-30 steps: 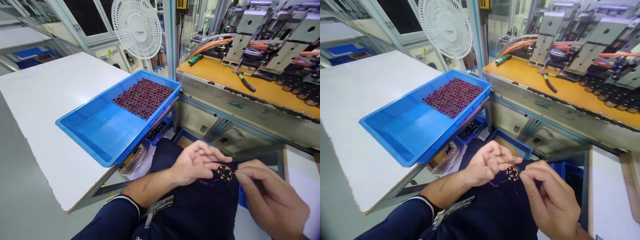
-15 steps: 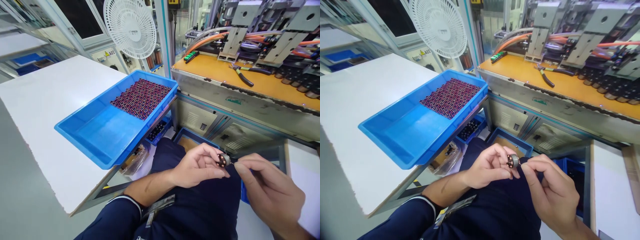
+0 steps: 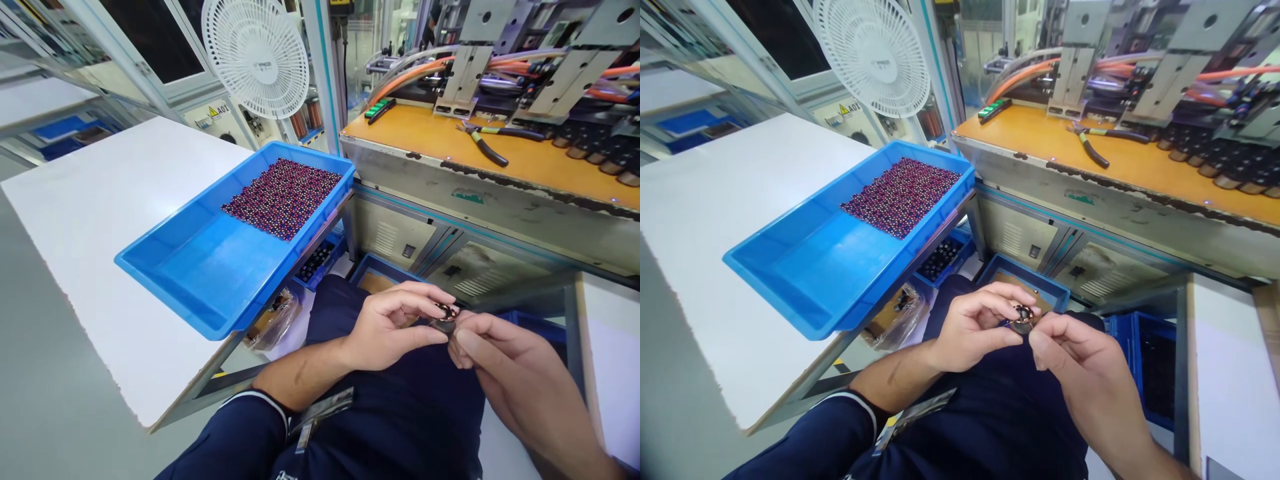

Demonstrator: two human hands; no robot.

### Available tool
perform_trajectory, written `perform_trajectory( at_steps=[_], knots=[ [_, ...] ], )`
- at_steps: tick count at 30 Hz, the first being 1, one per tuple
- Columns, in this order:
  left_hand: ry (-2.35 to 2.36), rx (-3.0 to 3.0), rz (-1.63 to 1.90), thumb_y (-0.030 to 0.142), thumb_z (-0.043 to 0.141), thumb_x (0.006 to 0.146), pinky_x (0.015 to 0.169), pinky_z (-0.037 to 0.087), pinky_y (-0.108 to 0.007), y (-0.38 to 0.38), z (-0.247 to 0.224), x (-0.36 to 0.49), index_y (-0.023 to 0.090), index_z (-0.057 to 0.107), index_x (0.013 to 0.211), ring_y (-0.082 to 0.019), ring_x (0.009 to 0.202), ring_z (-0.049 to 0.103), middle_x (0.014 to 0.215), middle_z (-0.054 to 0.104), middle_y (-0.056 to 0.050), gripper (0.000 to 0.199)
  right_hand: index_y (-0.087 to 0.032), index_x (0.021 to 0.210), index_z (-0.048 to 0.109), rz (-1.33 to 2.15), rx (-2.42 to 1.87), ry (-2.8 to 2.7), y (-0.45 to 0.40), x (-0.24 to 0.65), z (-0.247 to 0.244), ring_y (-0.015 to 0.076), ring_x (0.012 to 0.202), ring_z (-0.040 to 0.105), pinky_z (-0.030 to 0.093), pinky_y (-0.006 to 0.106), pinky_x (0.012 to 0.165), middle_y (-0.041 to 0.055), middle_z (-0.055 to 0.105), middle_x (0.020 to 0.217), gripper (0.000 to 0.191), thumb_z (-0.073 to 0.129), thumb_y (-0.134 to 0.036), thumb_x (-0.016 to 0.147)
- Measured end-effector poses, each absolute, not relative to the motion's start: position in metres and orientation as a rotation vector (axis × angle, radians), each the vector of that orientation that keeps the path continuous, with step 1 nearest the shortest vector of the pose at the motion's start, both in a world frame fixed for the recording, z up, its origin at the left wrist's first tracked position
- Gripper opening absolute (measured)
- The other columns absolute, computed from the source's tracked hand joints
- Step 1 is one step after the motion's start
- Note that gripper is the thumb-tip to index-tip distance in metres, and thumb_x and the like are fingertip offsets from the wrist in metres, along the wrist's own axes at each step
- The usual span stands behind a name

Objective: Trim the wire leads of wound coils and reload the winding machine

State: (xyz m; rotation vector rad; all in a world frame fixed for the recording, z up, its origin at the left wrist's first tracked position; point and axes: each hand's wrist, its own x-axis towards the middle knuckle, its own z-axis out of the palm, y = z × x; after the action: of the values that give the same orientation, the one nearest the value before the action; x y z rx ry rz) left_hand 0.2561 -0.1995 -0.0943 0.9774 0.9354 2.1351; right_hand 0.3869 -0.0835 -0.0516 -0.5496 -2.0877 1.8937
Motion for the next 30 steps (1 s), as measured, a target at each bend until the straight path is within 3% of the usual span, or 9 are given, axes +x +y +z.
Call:
perform_trajectory(
  at_steps=[5,10,12,15,18,21,24,30],
  knots=[
    [0.847,0.992,2.111,0.005,0.08,0.072,0.095,0.057,-0.034,-0.2,-0.095,0.256,0.019,0.073,0.093,-0.017,0.104,0.071,0.106,0.073,-0.005,0.026,-0.015,0.065,0.062,2.169,-0.504,-1.932,-0.084,0.382,-0.06,0.012,0.057,0.052,0.045,0.021,0.054,0.002,0.055,0.058,0.036,0.075,-0.043,0.083],
    [0.979,1.077,2.074,0.02,0.082,0.075,0.105,0.051,-0.043,-0.2,-0.098,0.25,0.018,0.072,0.09,-0.024,0.118,0.066,0.11,0.074,-0.009,0.018,-0.017,0.094,0.071,2.266,-0.293,-1.86,-0.087,0.378,-0.071,0.0133,0.062,0.057,0.05,0.024,0.06,0.0032,0.061,0.068,0.024,0.067,-0.04,0.092],
    [1.15,1.217,2.138,0.029,0.087,0.069,0.107,0.049,-0.045,-0.203,-0.096,0.243,0.019,0.071,0.1,-0.026,0.124,0.063,0.121,0.07,-0.012,0.037,-0.022,0.105,0.07,1.988,-0.276,-1.917,-0.086,0.378,-0.077,0.0133,0.066,0.061,0.052,0.025,0.062,0.0034,0.067,0.082,0.017,0.069,-0.031,0.091],
    [1.621,1.441,2.236,0.036,0.093,0.056,0.101,0.052,-0.04,-0.209,-0.088,0.235,0.019,0.069,0.11,-0.024,0.116,0.064,0.122,0.067,-0.014,0.062,-0.024,0.112,0.067,1.209,-0.229,-2.038,-0.084,0.378,-0.084,0.0144,0.078,0.065,0.053,0.026,0.071,0.003,0.068,0.095,0.032,0.075,-0.013,0.083],
    [1.858,1.627,2.059,0.032,0.089,0.064,0.086,0.057,-0.03,-0.213,-0.079,0.239,0.013,0.069,0.109,-0.018,0.093,0.069,0.101,0.073,-0.012,0.052,-0.017,0.111,0.064,0.609,-0.118,-2.135,-0.08,0.378,-0.085,0.0162,0.082,0.064,0.051,0.027,0.073,0.005,0.067,0.092,0.033,0.075,-0.01,0.081],
    [1.815,1.703,1.946,0.034,0.084,0.072,0.08,0.058,-0.028,-0.211,-0.074,0.249,0.008,0.068,0.108,-0.018,0.085,0.071,0.09,0.075,-0.012,0.047,-0.015,0.114,0.061,0.365,0.01,-2.212,-0.079,0.378,-0.084,0.0188,0.084,0.065,0.052,0.029,0.074,0.007,0.066,0.092,0.03,0.068,-0.012,0.086],
    [1.811,1.702,1.902,0.033,0.079,0.078,0.078,0.059,-0.027,-0.208,-0.075,0.253,0.008,0.068,0.106,-0.017,0.081,0.071,0.087,0.075,-0.011,0.039,-0.015,0.116,0.06,0.345,0.062,-2.186,-0.08,0.378,-0.083,0.0196,0.086,0.064,0.053,0.031,0.077,0.0068,0.064,0.091,0.035,0.068,-0.006,0.083],
    [1.875,1.834,1.867,0.028,0.074,0.083,0.083,0.058,-0.031,-0.209,-0.077,0.246,0.011,0.067,0.106,-0.018,0.09,0.072,0.096,0.077,-0.013,0.029,-0.01,0.113,0.063,0.888,0.107,-2.162,-0.084,0.378,-0.072,0.0201,0.088,0.06,0.05,0.033,0.071,0.0108,0.061,0.096,0.033,0.07,-0.004,0.081]
  ],
)
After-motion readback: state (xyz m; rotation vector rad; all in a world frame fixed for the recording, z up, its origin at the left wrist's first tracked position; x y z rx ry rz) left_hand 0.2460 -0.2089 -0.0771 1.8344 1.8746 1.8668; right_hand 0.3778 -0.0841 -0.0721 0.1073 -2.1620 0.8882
